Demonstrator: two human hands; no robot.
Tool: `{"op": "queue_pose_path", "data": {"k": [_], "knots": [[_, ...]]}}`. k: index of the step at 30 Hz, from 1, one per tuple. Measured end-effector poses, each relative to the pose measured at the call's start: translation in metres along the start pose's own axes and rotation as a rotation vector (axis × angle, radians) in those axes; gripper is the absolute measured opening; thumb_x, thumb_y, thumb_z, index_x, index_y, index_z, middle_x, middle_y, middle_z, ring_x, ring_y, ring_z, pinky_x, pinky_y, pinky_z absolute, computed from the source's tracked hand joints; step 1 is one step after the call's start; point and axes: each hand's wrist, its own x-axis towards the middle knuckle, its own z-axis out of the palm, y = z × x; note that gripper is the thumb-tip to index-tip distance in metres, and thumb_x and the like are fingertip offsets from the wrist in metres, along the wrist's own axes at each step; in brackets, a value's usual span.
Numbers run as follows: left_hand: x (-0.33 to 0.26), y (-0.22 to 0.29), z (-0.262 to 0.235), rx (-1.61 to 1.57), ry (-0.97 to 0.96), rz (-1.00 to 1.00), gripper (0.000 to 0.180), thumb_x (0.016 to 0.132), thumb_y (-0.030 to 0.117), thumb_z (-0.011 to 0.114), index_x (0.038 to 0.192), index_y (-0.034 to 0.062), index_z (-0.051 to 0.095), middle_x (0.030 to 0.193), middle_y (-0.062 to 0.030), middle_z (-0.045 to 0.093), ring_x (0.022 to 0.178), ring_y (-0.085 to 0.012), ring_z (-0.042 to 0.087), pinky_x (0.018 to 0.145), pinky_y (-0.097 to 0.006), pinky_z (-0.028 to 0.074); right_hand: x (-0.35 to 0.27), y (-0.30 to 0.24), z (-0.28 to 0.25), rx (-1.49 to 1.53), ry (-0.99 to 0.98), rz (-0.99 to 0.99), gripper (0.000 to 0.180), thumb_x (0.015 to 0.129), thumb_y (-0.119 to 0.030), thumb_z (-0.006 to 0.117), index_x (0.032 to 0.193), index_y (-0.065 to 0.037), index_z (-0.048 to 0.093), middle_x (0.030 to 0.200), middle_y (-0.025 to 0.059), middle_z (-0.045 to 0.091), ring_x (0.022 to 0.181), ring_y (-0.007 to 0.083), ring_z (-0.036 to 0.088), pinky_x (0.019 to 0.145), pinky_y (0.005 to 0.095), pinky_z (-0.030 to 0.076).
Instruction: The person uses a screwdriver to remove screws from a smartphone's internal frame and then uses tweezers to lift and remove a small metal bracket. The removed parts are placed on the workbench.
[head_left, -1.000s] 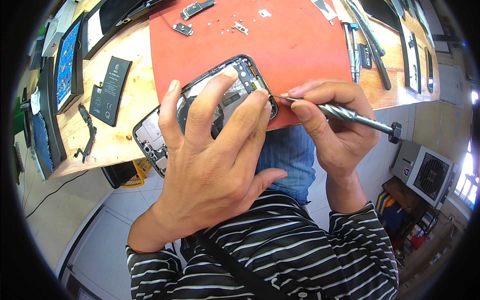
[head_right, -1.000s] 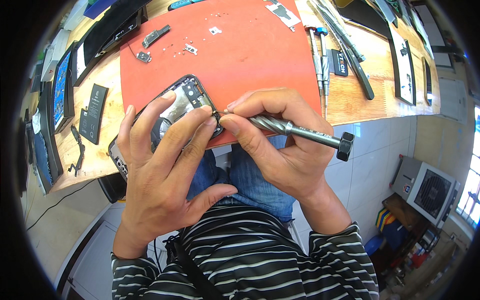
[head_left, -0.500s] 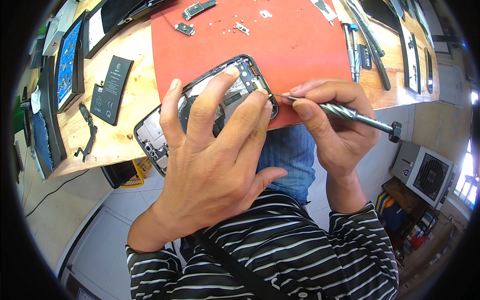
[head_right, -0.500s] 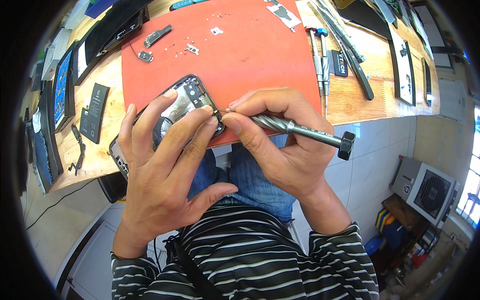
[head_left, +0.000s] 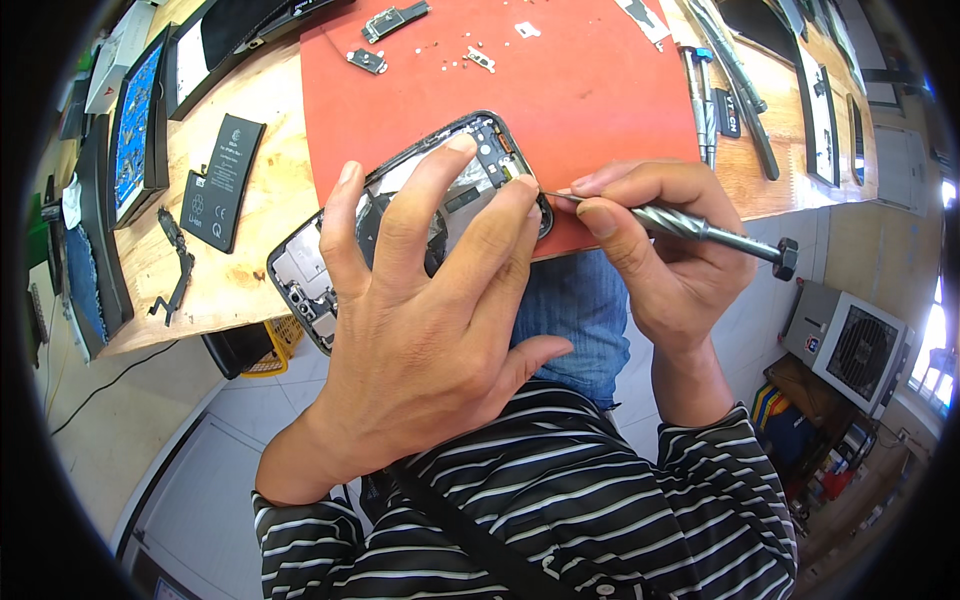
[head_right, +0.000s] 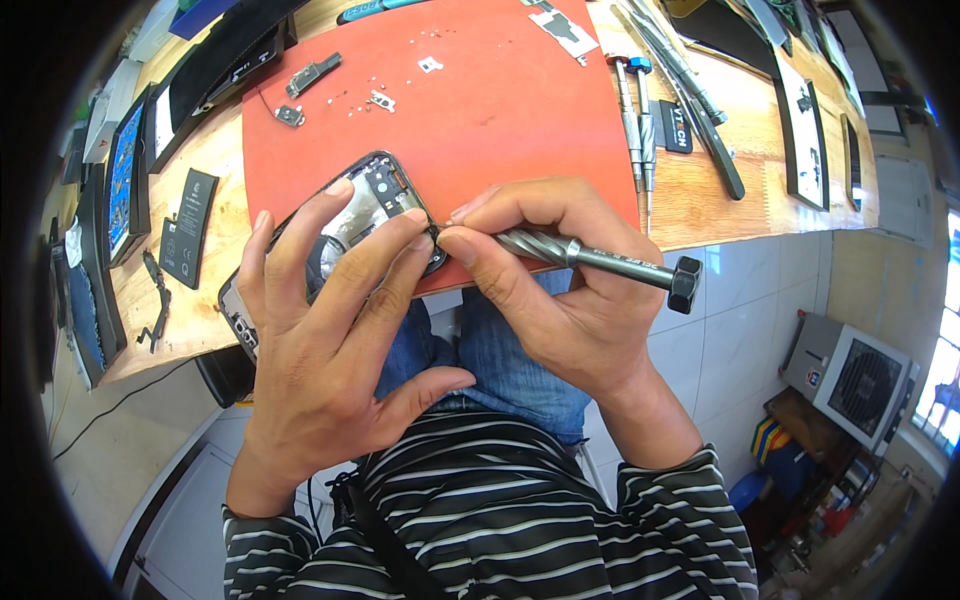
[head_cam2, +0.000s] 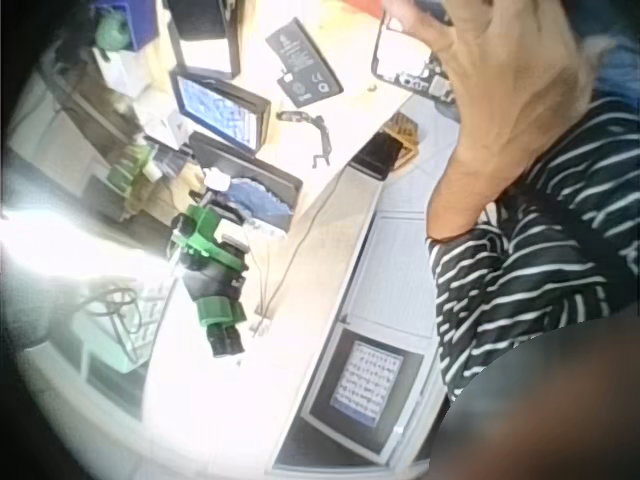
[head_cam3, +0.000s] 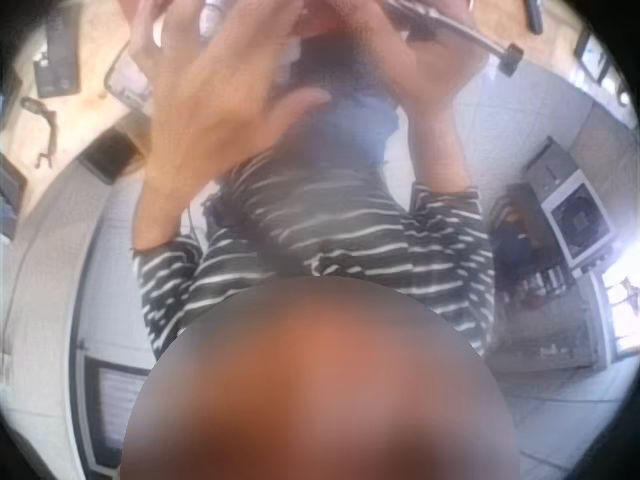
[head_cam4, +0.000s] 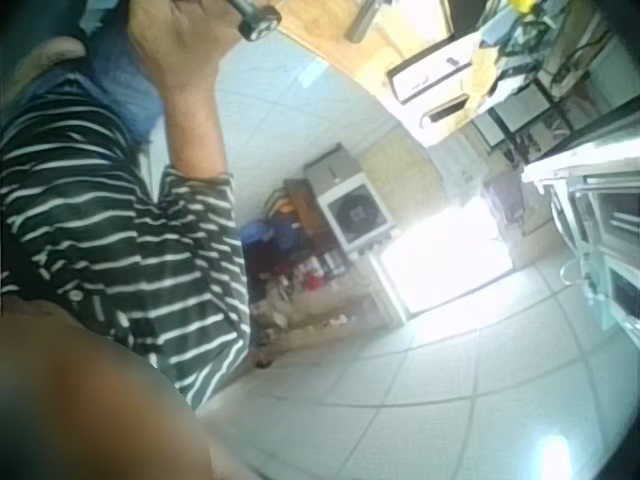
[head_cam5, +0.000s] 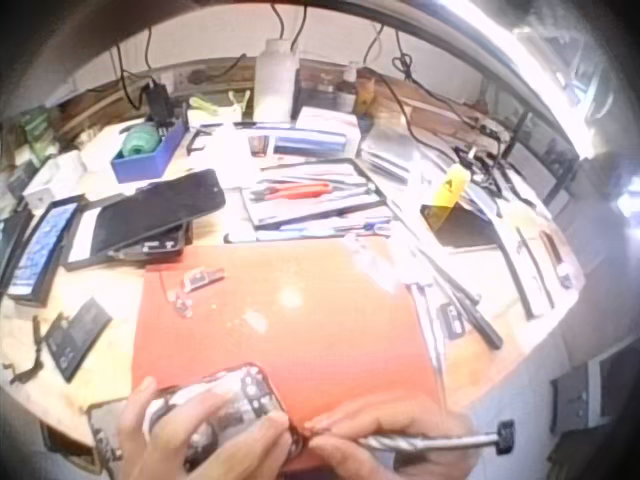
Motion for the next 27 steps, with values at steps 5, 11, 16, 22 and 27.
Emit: {"op": "queue_pose_path", "data": {"k": [5,11,16,22,27], "knots": [[-0.001,0.001,-0.002,0.032,-0.006,-0.001,0.081,0.084,0.064,0.077,0.135,0.0009,0.072,0.148,-0.0067,0.064,0.147,-0.0425,0.045,0.121,-0.067,0.024,-0.004,-0.003,0.001,0.012,-0.042,0.047,0.019,0.096,-0.002,0.082,0.109,0.004,0.070,0.100,0.0099,0.079,0.087,0.0125,0.077,0.076,0.0262,0.063],[-0.002,0.003,0.001,0.063,0.031,0.012,0.082,0.083,0.064,0.079,0.134,0.0009,0.072,0.147,-0.0083,0.064,0.146,-0.0439,0.045,0.122,-0.068,0.022,0.019,-0.017,-0.027,-0.095,0.135,0.133,0.019,0.098,-0.015,0.084,0.106,-0.003,0.072,0.076,-0.0035,0.066,0.064,0.0023,0.058,0.056,0.0203,0.044],[-0.005,0.002,0.006,0.060,0.058,0.024,0.081,0.083,0.062,0.079,0.133,-0.0011,0.071,0.146,-0.0096,0.064,0.146,-0.0443,0.045,0.122,-0.068,0.022,0.059,-0.021,-0.089,-0.711,0.075,0.268,0.029,0.105,-0.027,0.075,0.095,0.000,0.072,0.062,-0.0086,0.051,0.055,0.0008,0.036,0.050,0.0239,0.025],[-0.005,0.002,0.007,0.035,0.075,0.016,0.079,0.083,0.059,0.080,0.132,-0.0022,0.071,0.145,-0.0106,0.064,0.147,-0.0452,0.044,0.121,-0.068,0.023,0.080,-0.002,-0.117,-0.824,0.075,0.308,0.030,0.102,-0.027,0.076,0.096,0.002,0.077,0.064,-0.0041,0.060,0.058,0.0035,0.050,0.054,0.0247,0.037],[-0.003,0.002,0.008,0.050,0.107,0.034,0.078,0.084,0.060,0.079,0.132,-0.0008,0.071,0.145,-0.0102,0.064,0.147,-0.0446,0.045,0.121,-0.068,0.023,0.100,-0.005,-0.128,-1.057,-0.055,0.232,0.026,0.091,-0.024,0.081,0.098,0.001,0.080,0.080,0.0092,0.074,0.072,0.0178,0.069,0.069,0.0341,0.052]]}}
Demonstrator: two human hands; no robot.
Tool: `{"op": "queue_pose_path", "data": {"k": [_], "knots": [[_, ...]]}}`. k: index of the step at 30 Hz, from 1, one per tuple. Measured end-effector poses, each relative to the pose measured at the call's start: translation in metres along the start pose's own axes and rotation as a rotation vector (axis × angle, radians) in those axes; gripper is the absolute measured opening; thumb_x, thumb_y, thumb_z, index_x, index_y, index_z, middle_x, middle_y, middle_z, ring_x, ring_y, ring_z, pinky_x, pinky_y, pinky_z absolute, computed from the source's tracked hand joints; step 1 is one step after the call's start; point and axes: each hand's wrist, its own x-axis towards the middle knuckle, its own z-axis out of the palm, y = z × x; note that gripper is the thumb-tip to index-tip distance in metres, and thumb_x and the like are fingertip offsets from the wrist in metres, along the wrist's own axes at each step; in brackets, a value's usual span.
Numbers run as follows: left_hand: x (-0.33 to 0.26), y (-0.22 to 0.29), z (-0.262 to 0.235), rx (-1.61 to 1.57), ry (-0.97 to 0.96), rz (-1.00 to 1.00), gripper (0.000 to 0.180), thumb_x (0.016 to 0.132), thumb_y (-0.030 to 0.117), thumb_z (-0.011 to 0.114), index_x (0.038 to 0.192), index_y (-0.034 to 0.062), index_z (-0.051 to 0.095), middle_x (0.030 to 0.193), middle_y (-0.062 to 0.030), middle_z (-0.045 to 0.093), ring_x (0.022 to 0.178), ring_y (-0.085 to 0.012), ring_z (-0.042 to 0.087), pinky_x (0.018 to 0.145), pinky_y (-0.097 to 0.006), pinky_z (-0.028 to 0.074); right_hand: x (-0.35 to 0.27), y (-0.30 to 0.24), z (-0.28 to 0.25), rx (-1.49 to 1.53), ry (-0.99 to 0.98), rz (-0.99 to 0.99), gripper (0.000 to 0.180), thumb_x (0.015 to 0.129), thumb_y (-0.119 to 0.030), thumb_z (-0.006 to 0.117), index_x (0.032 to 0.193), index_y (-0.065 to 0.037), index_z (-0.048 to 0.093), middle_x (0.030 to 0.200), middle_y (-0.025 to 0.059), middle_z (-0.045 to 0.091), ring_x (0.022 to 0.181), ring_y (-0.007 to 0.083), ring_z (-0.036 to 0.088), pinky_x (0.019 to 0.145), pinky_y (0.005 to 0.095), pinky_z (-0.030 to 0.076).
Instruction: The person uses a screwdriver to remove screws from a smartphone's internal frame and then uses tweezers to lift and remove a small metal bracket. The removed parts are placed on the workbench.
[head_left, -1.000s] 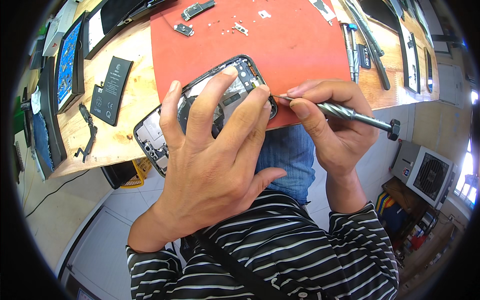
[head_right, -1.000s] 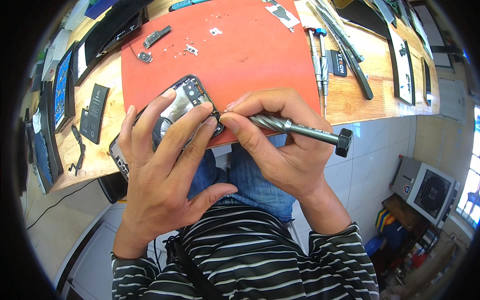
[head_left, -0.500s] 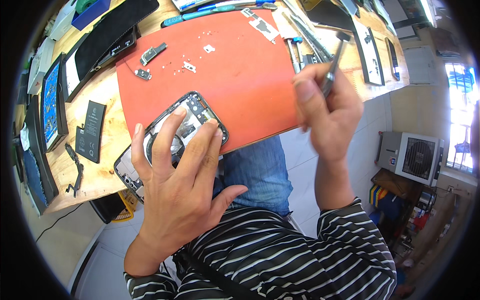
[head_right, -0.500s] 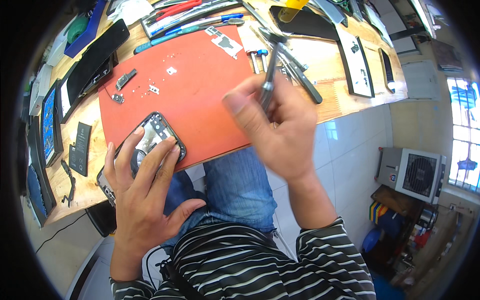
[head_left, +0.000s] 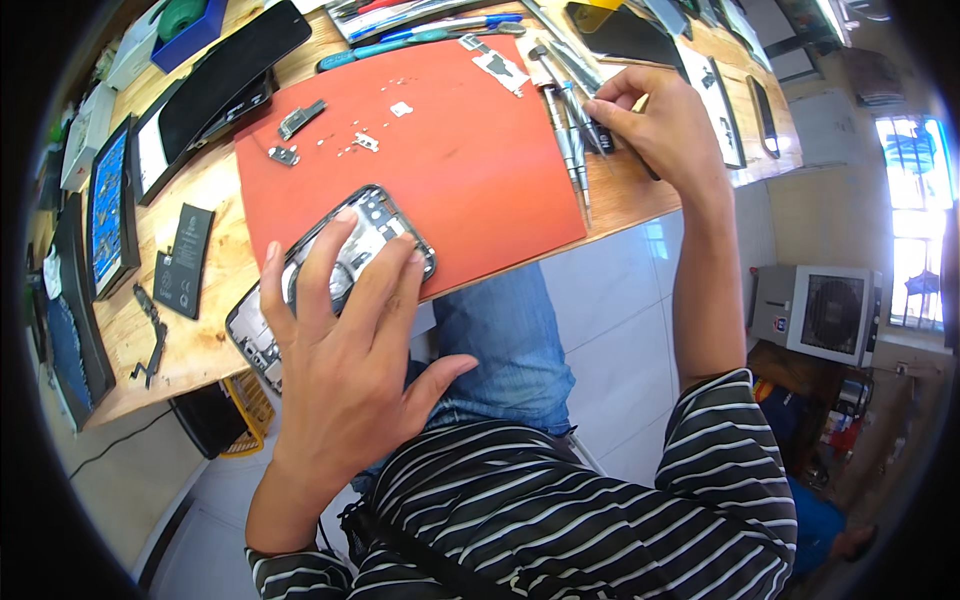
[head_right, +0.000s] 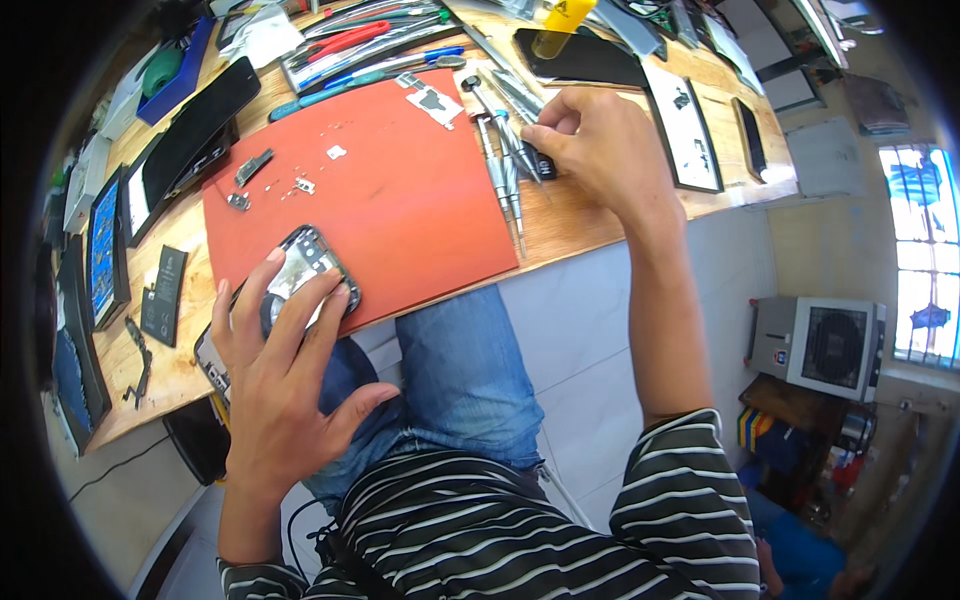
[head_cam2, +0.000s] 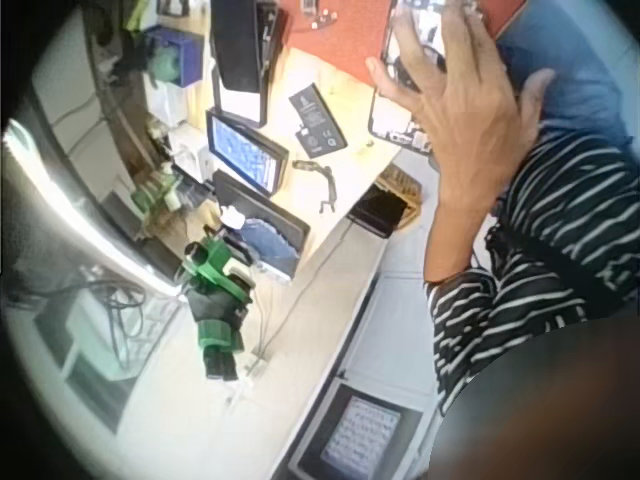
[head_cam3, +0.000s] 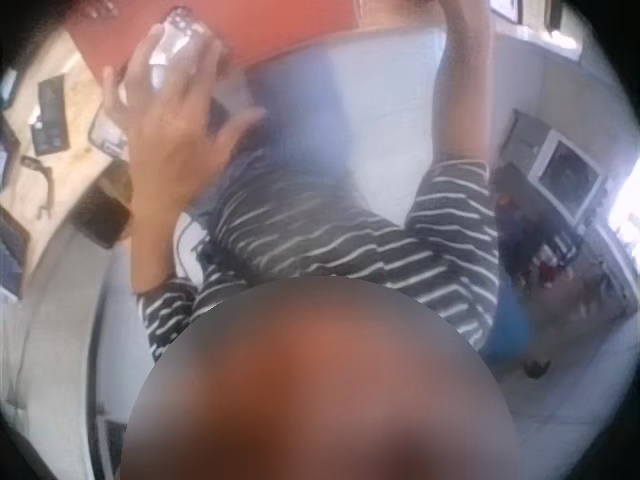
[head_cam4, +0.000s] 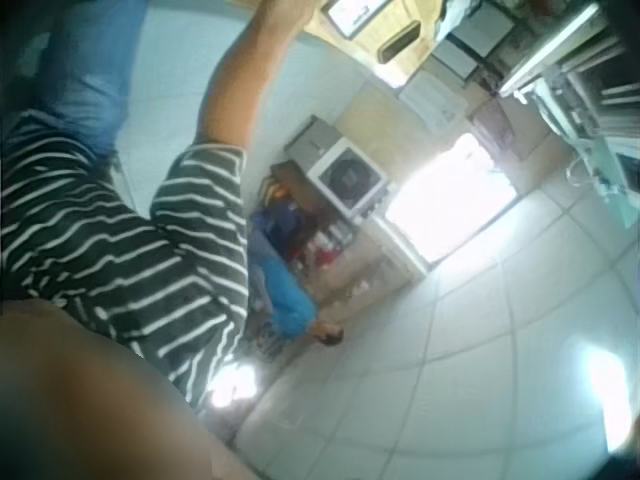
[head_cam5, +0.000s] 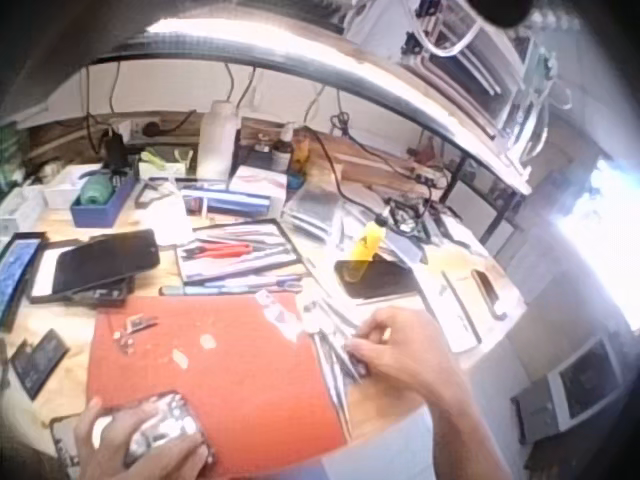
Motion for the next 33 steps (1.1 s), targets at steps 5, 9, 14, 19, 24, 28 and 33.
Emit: {"op": "queue_pose_path", "data": {"k": [5,9,14,19,24,28,33], "knots": [[-0.002,0.003,0.001,-0.025,-0.040,-0.046,0.077,0.081,0.058,0.083,0.133,0.0015,0.072,0.148,-0.0077,0.062,0.151,-0.0418,0.040,0.123,-0.068,0.020,0.009,-0.002,-0.001,-0.144,-0.051,-0.054,0.026,0.088,-0.025,0.080,0.097,-0.001,0.082,0.081,0.0124,0.075,0.074,0.0241,0.071,0.072,0.0379,0.053],[-0.001,0.002,0.002,-0.054,-0.028,-0.059,0.077,0.079,0.057,0.084,0.134,0.0034,0.072,0.148,-0.0080,0.062,0.152,-0.0408,0.039,0.123,-0.068,0.020,0.014,0.000,-0.001,-0.024,-0.027,0.031,0.025,0.085,-0.021,0.076,0.091,0.003,0.079,0.076,0.0126,0.075,0.069,0.0209,0.071,0.070,0.0343,0.054],[-0.001,0.000,0.001,-0.053,-0.030,-0.048,0.077,0.083,0.061,0.080,0.135,0.0044,0.072,0.150,-0.0087,0.060,0.151,-0.0430,0.039,0.122,-0.069,0.022,0.010,-0.006,-0.014,0.574,0.118,0.200,0.023,0.096,-0.017,0.077,0.105,0.004,0.075,0.085,0.0066,0.075,0.061,0.0034,0.062,0.052,0.0163,0.046],[-0.001,0.001,-0.002,-0.029,-0.063,-0.059,0.077,0.086,0.064,0.076,0.136,0.0054,0.071,0.152,-0.0100,0.059,0.150,-0.0450,0.040,0.120,-0.070,0.023,-0.023,-0.042,0.004,0.944,-0.171,-0.114,0.041,0.095,-0.012,0.080,0.129,0.009,0.069,0.094,0.0082,0.077,0.078,0.0127,0.076,0.067,0.0218,0.061],[-0.002,0.001,-0.002,-0.058,-0.069,-0.083,0.076,0.086,0.065,0.076,0.137,0.0082,0.072,0.143,-0.0104,0.061,0.148,-0.0439,0.042,0.120,-0.070,0.023,-0.027,-0.059,0.032,0.971,-0.397,0.076,0.035,0.097,-0.013,0.076,0.126,0.005,0.068,0.101,0.0112,0.076,0.082,0.0167,0.077,0.072,0.0261,0.065],[-0.002,0.000,-0.002,-0.062,-0.072,-0.078,0.075,0.086,0.065,0.075,0.136,0.0080,0.072,0.142,-0.0109,0.061,0.147,-0.0438,0.042,0.120,-0.070,0.023,-0.002,-0.040,0.030,0.946,-0.095,0.040,0.033,0.102,-0.016,0.073,0.127,0.005,0.066,0.102,0.0123,0.076,0.091,0.0198,0.079,0.081,0.0289,0.066],[-0.002,0.001,-0.002,-0.059,-0.072,-0.089,0.076,0.087,0.065,0.075,0.137,0.0089,0.072,0.143,-0.0118,0.059,0.147,-0.0439,0.042,0.119,-0.070,0.023,0.002,-0.026,0.025,0.935,0.013,0.017,0.034,0.102,-0.014,0.074,0.128,0.006,0.065,0.103,0.0144,0.076,0.091,0.0214,0.080,0.078,0.0306,0.067]]}}
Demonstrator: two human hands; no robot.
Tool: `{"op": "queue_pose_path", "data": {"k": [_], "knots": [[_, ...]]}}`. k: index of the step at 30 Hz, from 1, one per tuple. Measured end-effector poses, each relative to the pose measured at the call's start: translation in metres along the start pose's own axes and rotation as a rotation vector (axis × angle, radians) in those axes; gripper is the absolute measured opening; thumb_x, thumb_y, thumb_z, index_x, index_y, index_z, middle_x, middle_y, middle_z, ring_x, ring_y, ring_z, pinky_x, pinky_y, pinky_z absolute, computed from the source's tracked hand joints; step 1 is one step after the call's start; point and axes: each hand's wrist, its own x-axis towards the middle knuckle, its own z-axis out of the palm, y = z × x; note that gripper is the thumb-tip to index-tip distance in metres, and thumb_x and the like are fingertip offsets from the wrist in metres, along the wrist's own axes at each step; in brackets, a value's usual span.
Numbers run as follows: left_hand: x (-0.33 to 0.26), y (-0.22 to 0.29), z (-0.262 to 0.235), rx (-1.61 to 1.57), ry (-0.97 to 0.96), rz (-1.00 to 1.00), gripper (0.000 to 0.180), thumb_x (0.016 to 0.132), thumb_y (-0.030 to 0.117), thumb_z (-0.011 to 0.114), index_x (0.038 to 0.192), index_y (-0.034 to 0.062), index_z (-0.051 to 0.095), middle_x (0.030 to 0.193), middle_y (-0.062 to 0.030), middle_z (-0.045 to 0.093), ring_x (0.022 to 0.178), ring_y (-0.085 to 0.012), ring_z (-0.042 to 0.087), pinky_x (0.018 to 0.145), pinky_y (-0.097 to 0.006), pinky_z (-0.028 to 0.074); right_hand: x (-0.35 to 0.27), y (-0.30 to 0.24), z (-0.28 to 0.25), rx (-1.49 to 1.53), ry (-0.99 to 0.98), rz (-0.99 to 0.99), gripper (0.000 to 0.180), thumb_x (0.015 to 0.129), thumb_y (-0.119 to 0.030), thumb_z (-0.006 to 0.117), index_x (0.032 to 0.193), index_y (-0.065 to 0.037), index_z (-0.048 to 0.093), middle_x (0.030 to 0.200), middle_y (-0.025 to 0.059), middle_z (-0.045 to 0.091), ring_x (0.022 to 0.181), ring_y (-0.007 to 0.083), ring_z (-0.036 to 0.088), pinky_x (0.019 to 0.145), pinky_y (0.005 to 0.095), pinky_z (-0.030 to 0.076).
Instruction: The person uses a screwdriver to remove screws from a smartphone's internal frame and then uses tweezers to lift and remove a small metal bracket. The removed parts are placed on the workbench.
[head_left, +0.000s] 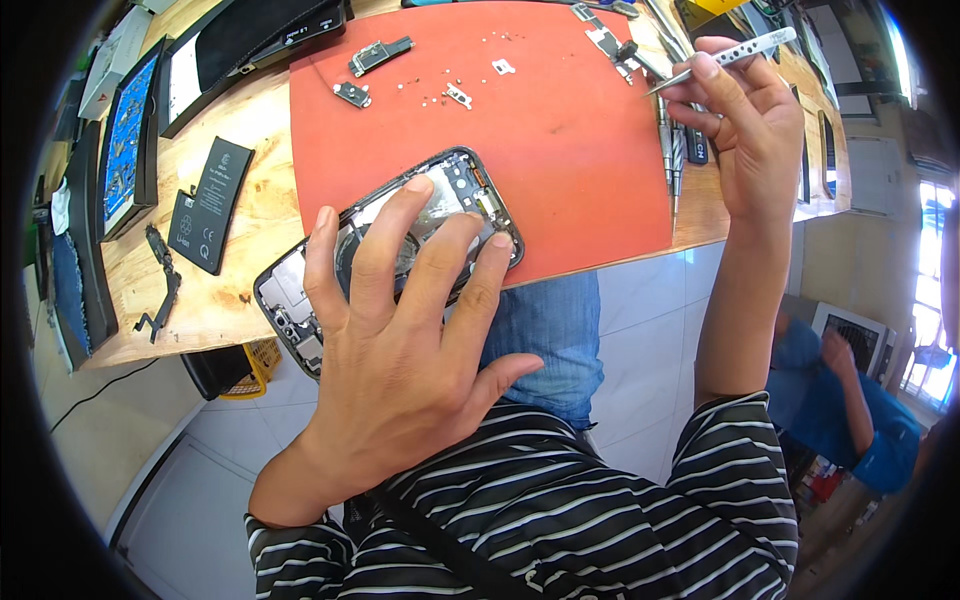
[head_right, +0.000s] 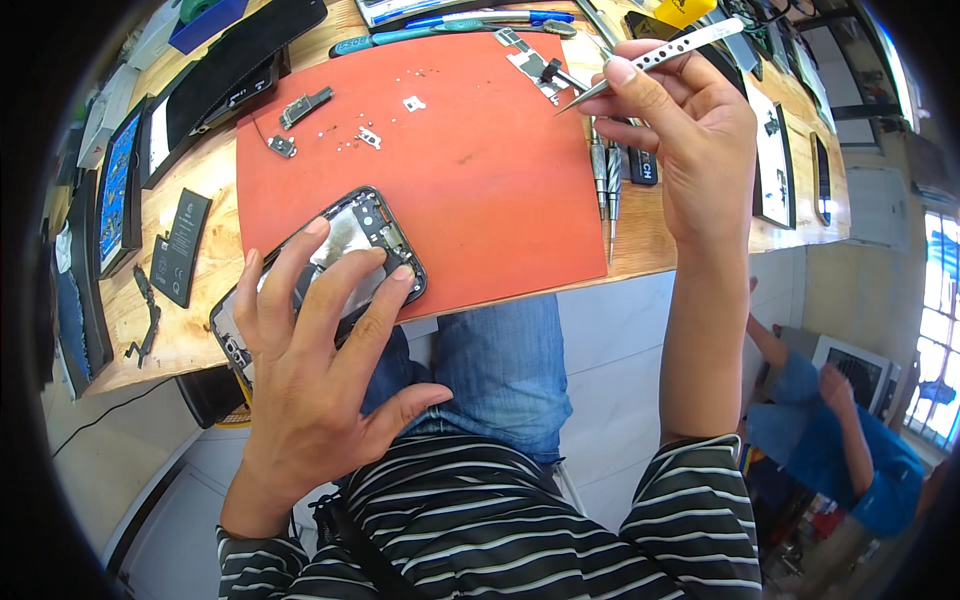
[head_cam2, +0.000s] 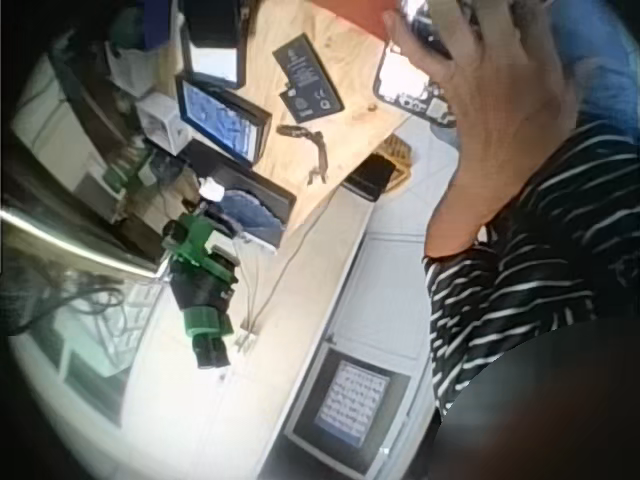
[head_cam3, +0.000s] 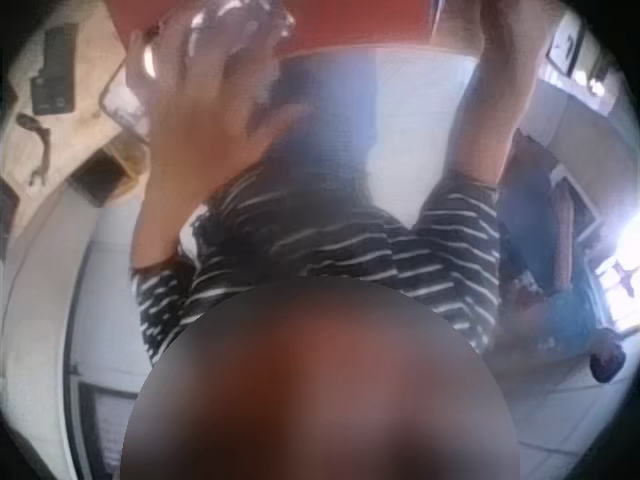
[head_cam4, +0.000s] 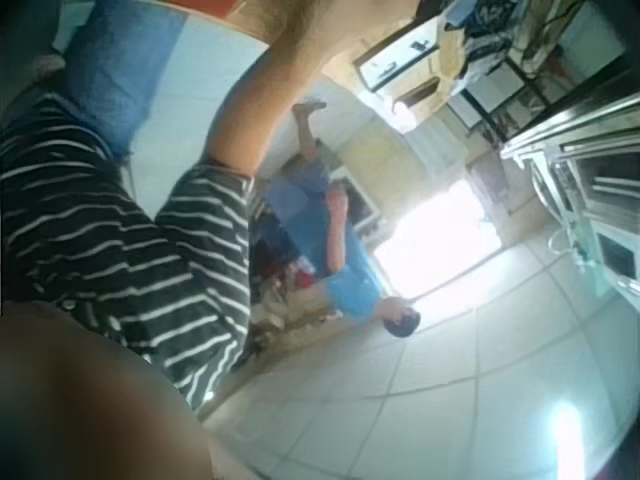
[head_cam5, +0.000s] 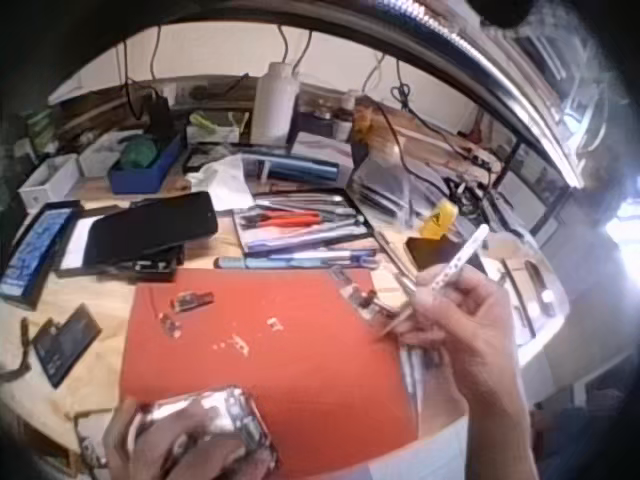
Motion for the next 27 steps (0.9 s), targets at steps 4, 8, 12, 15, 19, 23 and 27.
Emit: {"op": "queue_pose_path", "data": {"k": [4,8,12,15,19,23,27], "knots": [[-0.001,0.000,0.000,0.009,-0.002,-0.017,0.075,0.088,0.065,0.075,0.138,0.0098,0.072,0.144,-0.0122,0.058,0.148,-0.0443,0.041,0.119,-0.069,0.023,-0.016,-0.010,0.017,0.171,-0.167,0.068,0.034,0.101,-0.017,0.077,0.126,0.005,0.067,0.105,0.0171,0.079,0.089,0.0238,0.082,0.074,0.0267,0.066],[-0.001,0.003,-0.001,0.019,-0.013,-0.026,0.075,0.088,0.065,0.074,0.139,0.0104,0.071,0.147,-0.0117,0.057,0.148,-0.0441,0.041,0.120,-0.068,0.022,-0.030,-0.020,0.041,0.209,-0.300,0.202,0.036,0.100,-0.018,0.080,0.124,0.005,0.067,0.104,0.0153,0.078,0.088,0.0217,0.081,0.069,0.0240,0.064],[-0.001,0.003,-0.001,0.025,-0.014,-0.026,0.076,0.087,0.064,0.075,0.141,0.0115,0.070,0.148,-0.0104,0.057,0.148,-0.0435,0.040,0.120,-0.068,0.022,-0.034,-0.017,0.054,0.182,-0.386,0.250,0.035,0.098,-0.014,0.081,0.123,0.004,0.065,0.104,0.0111,0.077,0.087,0.0184,0.080,0.070,0.0239,0.063],[-0.002,0.003,0.000,0.010,-0.022,-0.029,0.077,0.086,0.064,0.076,0.141,0.0116,0.069,0.148,-0.0093,0.058,0.149,-0.0433,0.040,0.120,-0.069,0.022,-0.033,-0.012,0.056,0.207,-0.458,0.216,0.031,0.101,-0.013,0.078,0.126,0.002,0.064,0.106,0.0090,0.076,0.091,0.0155,0.078,0.073,0.0236,0.063],[-0.002,0.002,0.000,0.019,-0.018,-0.013,0.079,0.087,0.066,0.074,0.142,0.0096,0.069,0.148,-0.0094,0.059,0.149,-0.0439,0.040,0.119,-0.070,0.022,-0.034,-0.010,0.052,0.207,-0.508,0.084,0.030,0.101,-0.005,0.075,0.126,0.002,0.060,0.105,0.0134,0.073,0.094,0.0236,0.079,0.074,0.0283,0.067],[-0.001,0.002,0.000,0.028,-0.018,-0.006,0.080,0.088,0.067,0.072,0.142,0.0085,0.069,0.147,-0.0097,0.060,0.148,-0.0441,0.041,0.119,-0.070,0.022,-0.041,-0.006,0.053,0.191,-0.513,0.005,0.027,0.100,-0.004,0.075,0.121,0.001,0.060,0.108,0.0158,0.072,0.095,0.0246,0.077,0.077,0.0306,0.066],[-0.001,0.002,-0.001,0.035,-0.017,-0.004,0.079,0.089,0.068,0.071,0.141,0.0083,0.070,0.146,-0.0103,0.060,0.148,-0.0437,0.041,0.119,-0.069,0.022,-0.042,-0.001,0.056,0.167,-0.493,-0.092,0.025,0.100,-0.004,0.075,0.120,0.002,0.061,0.108,0.0156,0.072,0.095,0.0244,0.077,0.079,0.0316,0.066]]}}
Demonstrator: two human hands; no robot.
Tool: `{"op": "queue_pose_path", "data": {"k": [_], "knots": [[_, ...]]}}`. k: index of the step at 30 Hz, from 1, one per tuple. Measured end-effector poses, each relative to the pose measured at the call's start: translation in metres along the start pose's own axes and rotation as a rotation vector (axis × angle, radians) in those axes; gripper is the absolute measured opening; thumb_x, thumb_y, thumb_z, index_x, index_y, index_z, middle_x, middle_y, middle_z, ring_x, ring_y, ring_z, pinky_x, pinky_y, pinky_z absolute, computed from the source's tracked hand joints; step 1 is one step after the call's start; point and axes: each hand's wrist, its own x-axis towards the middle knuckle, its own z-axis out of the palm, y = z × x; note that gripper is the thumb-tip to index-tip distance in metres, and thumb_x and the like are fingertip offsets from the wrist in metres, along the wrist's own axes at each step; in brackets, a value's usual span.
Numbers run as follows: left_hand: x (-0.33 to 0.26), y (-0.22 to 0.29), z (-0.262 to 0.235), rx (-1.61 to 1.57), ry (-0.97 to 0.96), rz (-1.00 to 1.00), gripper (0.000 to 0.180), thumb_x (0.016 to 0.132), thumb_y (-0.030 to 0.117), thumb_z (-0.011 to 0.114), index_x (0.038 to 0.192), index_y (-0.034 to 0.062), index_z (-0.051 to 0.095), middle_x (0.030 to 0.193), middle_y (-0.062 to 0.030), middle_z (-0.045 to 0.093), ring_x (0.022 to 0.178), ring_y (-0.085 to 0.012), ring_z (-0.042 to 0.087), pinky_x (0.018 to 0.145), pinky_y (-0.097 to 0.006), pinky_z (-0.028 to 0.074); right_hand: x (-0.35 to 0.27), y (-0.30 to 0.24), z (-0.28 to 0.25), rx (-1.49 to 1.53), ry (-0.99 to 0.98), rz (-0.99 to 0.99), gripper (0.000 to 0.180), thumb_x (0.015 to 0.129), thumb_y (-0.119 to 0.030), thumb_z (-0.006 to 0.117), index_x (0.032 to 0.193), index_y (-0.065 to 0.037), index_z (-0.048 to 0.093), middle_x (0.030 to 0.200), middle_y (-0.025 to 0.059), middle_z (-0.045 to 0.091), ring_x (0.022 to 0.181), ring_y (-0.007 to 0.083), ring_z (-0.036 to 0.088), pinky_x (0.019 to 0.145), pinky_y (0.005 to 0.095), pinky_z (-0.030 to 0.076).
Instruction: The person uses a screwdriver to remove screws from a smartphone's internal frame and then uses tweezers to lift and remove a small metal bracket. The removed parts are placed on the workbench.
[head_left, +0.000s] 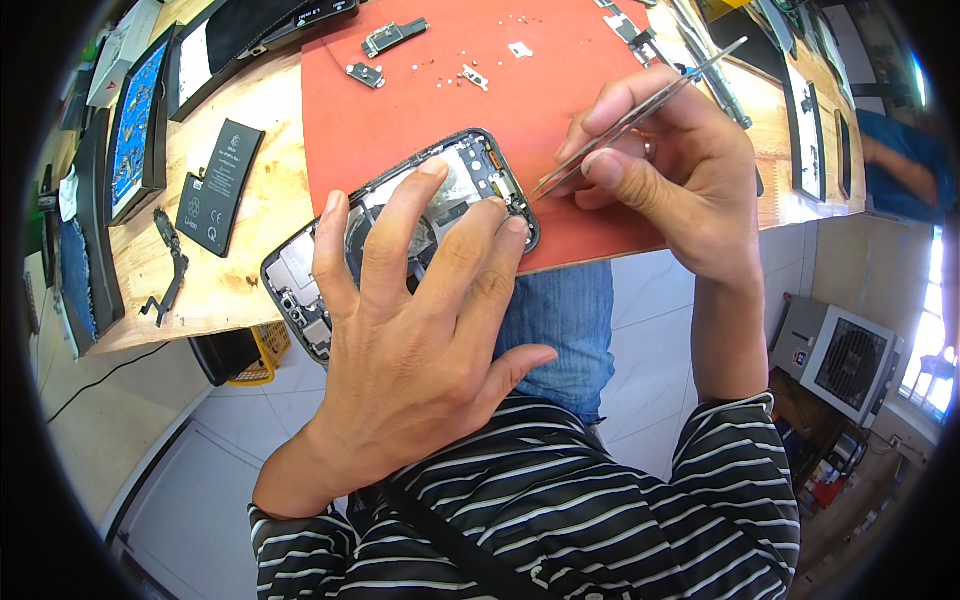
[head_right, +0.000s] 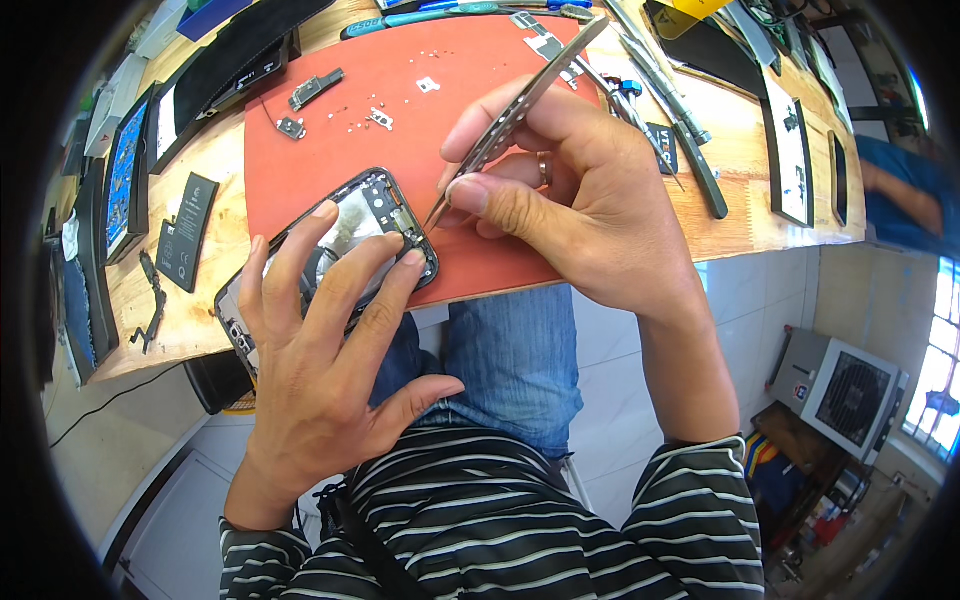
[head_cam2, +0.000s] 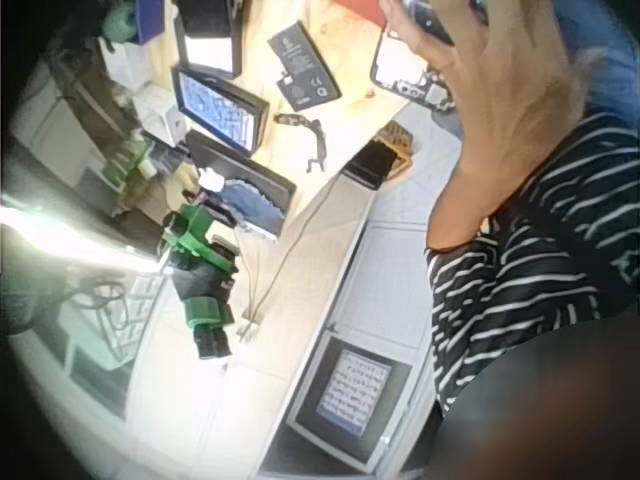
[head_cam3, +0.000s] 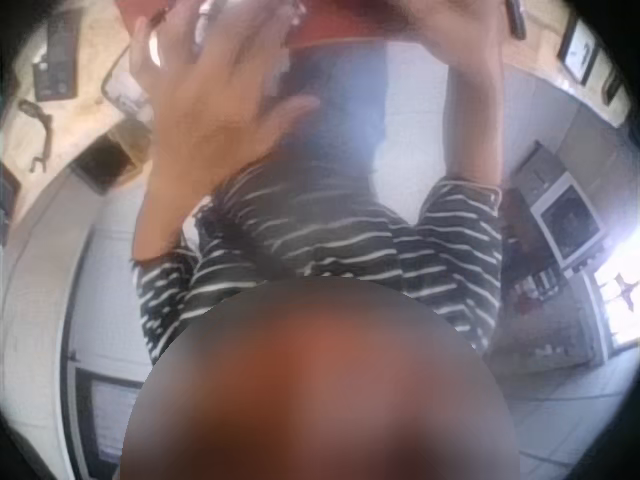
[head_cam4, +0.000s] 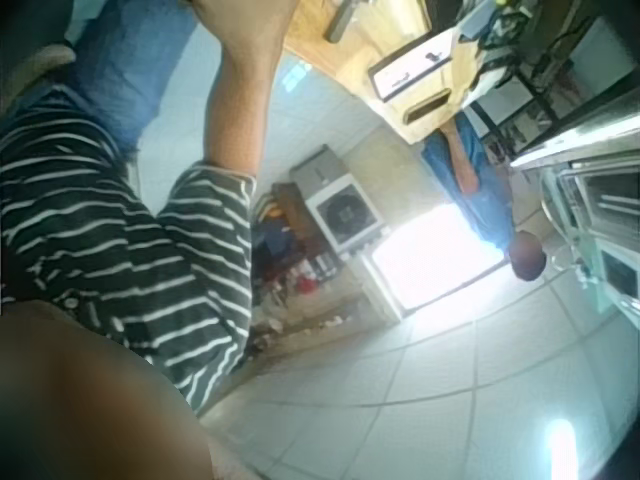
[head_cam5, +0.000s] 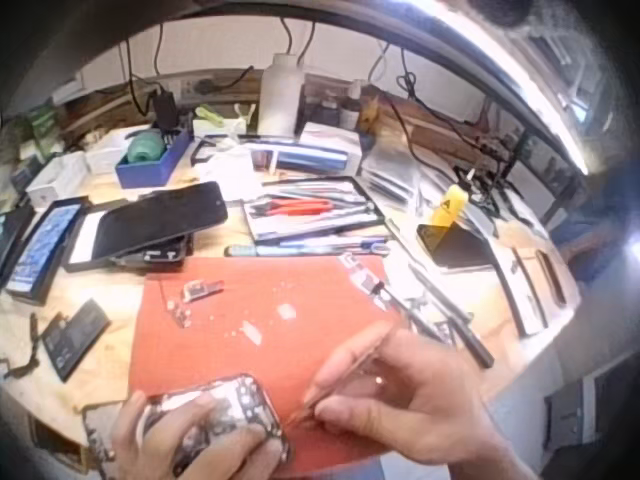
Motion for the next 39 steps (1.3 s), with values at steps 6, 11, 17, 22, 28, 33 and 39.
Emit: {"op": "queue_pose_path", "data": {"k": [6,11,17,22,28,33,39], "knots": [[0.0010,0.0004,-0.0010,0.002,-0.007,0.000,0.079,0.089,0.068,0.072,0.141,0.0084,0.070,0.145,-0.0103,0.061,0.148,-0.0439,0.041,0.120,-0.068,0.022,-0.0022,-0.0028,0.0015,-0.047,0.011,0.030,0.025,0.100,-0.005,0.076,0.119,0.002,0.061,0.106,0.0137,0.072,0.094,0.0221,0.077,0.078,0.0285,0.066],[0.0011,0.0006,-0.0006,-0.004,-0.002,-0.003,0.079,0.088,0.068,0.072,0.140,0.0083,0.071,0.146,-0.0101,0.061,0.149,-0.0437,0.041,0.120,-0.068,0.022,-0.0026,-0.0033,0.0034,-0.024,0.028,0.018,0.024,0.100,-0.004,0.076,0.118,0.002,0.061,0.105,0.0133,0.073,0.094,0.0207,0.078,0.076,0.0265,0.065],[0.0009,0.0005,-0.0004,-0.003,0.002,-0.001,0.080,0.088,0.068,0.073,0.140,0.0080,0.071,0.146,-0.0102,0.061,0.148,-0.0437,0.042,0.120,-0.068,0.022,-0.0040,-0.0037,0.0038,-0.096,0.017,0.004,0.023,0.100,-0.003,0.076,0.117,0.002,0.062,0.105,0.0137,0.073,0.095,0.0195,0.077,0.077,0.0262,0.064],[0.0010,0.0000,-0.0001,-0.002,0.001,-0.001,0.080,0.088,0.068,0.072,0.140,0.0079,0.071,0.146,-0.0102,0.061,0.148,-0.0437,0.042,0.120,-0.068,0.022,-0.0042,-0.0031,0.0054,-0.064,0.016,-0.013,0.022,0.099,-0.001,0.075,0.117,0.003,0.062,0.105,0.0147,0.073,0.096,0.0197,0.076,0.078,0.0264,0.064],[0.0006,0.0003,-0.0004,-0.010,0.000,-0.005,0.080,0.087,0.068,0.074,0.141,0.0079,0.070,0.147,-0.0100,0.061,0.148,-0.0434,0.042,0.120,-0.067,0.022,-0.0041,-0.0016,0.0062,-0.061,0.009,-0.045,0.022,0.099,0.001,0.075,0.117,0.003,0.062,0.106,0.0154,0.073,0.097,0.0201,0.076,0.078,0.0265,0.063],[0.0003,0.0002,0.0001,-0.009,0.003,-0.002,0.080,0.087,0.067,0.073,0.141,0.0080,0.070,0.148,-0.0094,0.060,0.148,-0.0431,0.042,0.120,-0.067,0.022,-0.0048,-0.0024,0.0054,-0.063,-0.006,-0.050,0.022,0.099,0.002,0.074,0.117,0.003,0.061,0.106,0.0161,0.073,0.097,0.0212,0.077,0.077,0.0267,0.063],[-0.0002,-0.0001,0.0006,0.006,-0.006,0.023,0.082,0.087,0.067,0.073,0.140,0.0051,0.070,0.147,-0.0062,0.061,0.147,-0.0403,0.043,0.122,-0.069,0.021,-0.0049,-0.0017,0.0056,-0.078,-0.003,-0.068,0.022,0.100,0.002,0.073,0.117,0.004,0.061,0.106,0.0164,0.073,0.097,0.0212,0.076,0.077,0.0263,0.062]]}}
